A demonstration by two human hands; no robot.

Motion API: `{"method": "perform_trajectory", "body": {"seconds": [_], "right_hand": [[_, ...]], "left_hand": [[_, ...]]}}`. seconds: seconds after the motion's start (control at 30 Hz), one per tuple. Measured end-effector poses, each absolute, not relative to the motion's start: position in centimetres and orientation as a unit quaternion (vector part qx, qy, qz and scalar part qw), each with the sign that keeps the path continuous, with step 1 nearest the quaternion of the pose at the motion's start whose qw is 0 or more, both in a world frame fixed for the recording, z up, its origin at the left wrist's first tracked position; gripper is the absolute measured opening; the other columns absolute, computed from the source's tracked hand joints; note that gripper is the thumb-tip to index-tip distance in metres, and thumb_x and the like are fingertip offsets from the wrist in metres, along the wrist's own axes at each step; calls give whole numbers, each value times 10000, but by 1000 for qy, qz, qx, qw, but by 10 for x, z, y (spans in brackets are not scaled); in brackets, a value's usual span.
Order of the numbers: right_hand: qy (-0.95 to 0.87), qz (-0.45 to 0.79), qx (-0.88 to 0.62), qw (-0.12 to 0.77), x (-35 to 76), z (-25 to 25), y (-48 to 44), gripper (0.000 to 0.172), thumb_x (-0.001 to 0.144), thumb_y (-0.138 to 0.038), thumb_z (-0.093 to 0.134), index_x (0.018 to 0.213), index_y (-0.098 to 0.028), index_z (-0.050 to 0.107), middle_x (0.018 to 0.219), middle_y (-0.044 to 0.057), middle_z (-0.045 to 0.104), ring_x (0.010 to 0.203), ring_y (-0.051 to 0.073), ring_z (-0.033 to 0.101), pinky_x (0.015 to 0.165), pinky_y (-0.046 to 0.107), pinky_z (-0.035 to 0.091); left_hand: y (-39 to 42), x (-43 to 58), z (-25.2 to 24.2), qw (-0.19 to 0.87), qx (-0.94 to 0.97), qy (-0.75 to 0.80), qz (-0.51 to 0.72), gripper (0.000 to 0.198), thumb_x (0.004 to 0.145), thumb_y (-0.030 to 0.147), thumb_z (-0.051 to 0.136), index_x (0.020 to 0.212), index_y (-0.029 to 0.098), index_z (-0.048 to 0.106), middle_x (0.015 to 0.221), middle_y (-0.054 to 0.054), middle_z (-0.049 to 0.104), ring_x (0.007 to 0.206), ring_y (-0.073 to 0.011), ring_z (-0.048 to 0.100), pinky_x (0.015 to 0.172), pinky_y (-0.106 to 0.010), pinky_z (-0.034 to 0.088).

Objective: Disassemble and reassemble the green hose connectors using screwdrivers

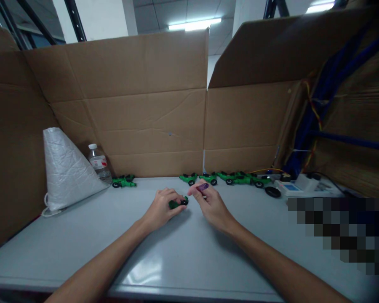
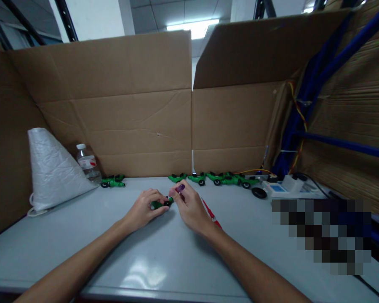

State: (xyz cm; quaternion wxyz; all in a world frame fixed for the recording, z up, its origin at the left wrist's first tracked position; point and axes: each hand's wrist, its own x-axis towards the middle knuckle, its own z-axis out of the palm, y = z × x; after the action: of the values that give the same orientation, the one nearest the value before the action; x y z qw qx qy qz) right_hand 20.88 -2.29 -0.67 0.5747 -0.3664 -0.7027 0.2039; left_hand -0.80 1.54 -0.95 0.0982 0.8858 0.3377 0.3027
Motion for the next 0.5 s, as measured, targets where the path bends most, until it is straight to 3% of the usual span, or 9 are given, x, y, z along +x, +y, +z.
{"method": "perform_trajectory", "body": {"seconds": [0.1,0.2,0.5], "right_hand": [[-726,167,-382,547,210,-7,-24,303,1088,-427,429,971,-219,615,878,30,644,818,188,624,781,305,476],[-713,162,-408,546,211,-12,-22,233,1075,-424,456,1027,-227,570,844,16,648,750,186,630,711,293,472],[-749,128,-410,505,209,-19,-23,222,1075,-396,457,996,-225,575,868,45,694,761,205,664,728,312,477]], "left_hand": [[13,-5,-13,98,884,342,303,213,930,411,752,1059,242,766,1016,-43,764,1020,-236,645,941,-389,381],[11,-2,-16,94,883,345,303,213,925,402,759,1089,268,777,1054,-43,774,1077,-253,623,963,-409,358],[8,-3,-16,74,886,344,302,250,957,392,719,1177,288,776,1069,-56,769,1078,-254,580,956,-418,353]]}}
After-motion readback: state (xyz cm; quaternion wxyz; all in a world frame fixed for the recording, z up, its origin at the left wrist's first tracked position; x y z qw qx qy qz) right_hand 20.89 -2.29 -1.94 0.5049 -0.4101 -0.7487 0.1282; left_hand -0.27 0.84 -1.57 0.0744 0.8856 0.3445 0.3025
